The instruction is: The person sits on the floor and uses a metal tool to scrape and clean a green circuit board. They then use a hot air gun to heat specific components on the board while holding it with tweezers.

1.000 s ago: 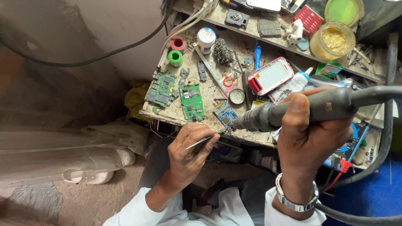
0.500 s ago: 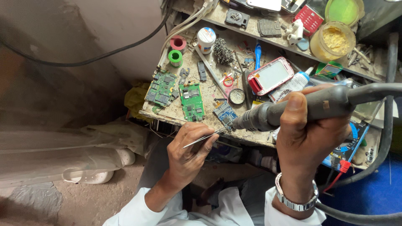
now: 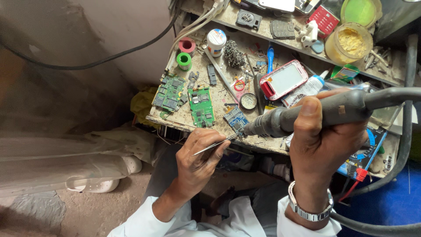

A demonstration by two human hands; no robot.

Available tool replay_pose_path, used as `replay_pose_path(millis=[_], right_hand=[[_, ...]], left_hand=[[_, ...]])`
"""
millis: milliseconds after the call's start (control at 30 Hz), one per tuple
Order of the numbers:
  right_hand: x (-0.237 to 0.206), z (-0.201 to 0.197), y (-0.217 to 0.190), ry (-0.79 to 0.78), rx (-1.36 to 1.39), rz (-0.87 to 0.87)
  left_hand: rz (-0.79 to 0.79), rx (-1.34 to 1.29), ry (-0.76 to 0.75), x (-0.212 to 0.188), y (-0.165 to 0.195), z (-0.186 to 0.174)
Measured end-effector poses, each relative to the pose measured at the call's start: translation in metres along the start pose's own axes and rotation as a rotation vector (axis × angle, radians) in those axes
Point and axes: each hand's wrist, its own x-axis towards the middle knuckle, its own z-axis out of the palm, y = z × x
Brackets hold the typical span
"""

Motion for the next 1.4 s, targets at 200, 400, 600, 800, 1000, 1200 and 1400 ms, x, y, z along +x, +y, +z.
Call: replay_pose_path(millis=[200,400,600,800,1000,1200,1400], right_hand=[[0.0007,0.0005,-0.0010,0.003,-0.009,0.002],[0.0010,0.0008,-0.0009,0.005,-0.003,-0.004],[0.0004,0.0004,-0.0002,0.003,-0.014,-0.006],[0.0013,0.0007,-0.0029,0.002,-0.008,-0.001],[0.0030,0.0003,-0.0049,0.003,0.010,0.011],[0.0015,0.0016,-0.0009,0.002,-0.005,-0.011],[0.0010,0.0014,0.0006,-0.009,0.004,-0.005]], left_hand=[[0.009,0.002,-0.005,0.0006,-0.0004,-0.0006],[0.004,-0.006,-0.006,0.0008,0.0004,-0.0001],[0.011,0.003,-0.005,0.0007,0.0007,-0.0006],[0.008,0.005,-0.002,0.0009,0.0005,0.0002],[0.007,-0.003,0.001,0.0015,0.0008,0.0001],[0.014,-0.011,-0.010,0.0025,0.0010,-0.0006],[-0.003,0.011,-0.009,0.0024,0.0013,-0.0013]])
